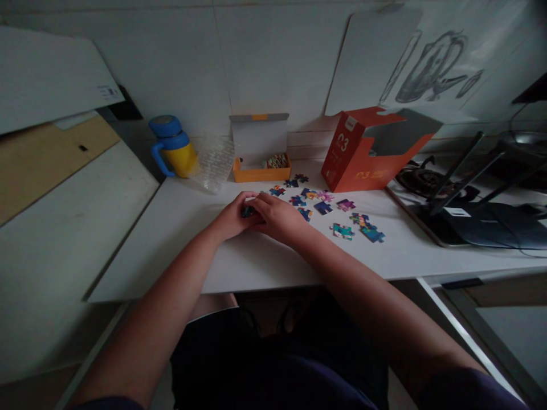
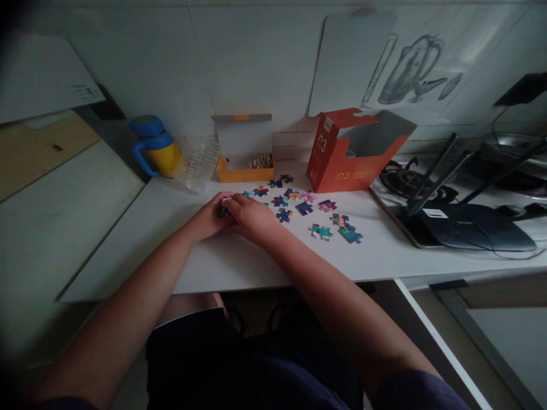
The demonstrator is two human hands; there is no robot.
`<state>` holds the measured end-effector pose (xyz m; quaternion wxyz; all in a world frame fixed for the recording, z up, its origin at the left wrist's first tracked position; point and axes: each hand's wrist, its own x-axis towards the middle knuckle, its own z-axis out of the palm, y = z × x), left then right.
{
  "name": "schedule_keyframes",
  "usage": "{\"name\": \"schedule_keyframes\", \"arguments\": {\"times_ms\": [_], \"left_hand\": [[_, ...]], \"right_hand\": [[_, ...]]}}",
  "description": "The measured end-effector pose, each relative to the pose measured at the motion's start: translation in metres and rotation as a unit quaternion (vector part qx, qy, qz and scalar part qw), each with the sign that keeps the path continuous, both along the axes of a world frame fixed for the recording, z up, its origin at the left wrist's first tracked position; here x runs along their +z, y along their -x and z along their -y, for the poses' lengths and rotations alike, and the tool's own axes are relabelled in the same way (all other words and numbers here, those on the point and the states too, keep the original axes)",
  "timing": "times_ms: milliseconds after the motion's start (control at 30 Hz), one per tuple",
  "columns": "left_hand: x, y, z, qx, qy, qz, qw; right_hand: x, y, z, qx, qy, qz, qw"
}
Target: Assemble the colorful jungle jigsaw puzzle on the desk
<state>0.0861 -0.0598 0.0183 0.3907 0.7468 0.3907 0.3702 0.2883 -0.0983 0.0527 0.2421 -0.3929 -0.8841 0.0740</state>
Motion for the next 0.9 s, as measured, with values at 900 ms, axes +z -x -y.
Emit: {"name": "schedule_keyframes", "arguments": {"times_ms": [900], "left_hand": [[0.003, -0.002, 0.003, 0.051, 0.16, 0.117, 0.979]], "right_hand": [[-0.037, -0.036, -0.025, -0.16, 0.243, -0.457, 0.841]]}}
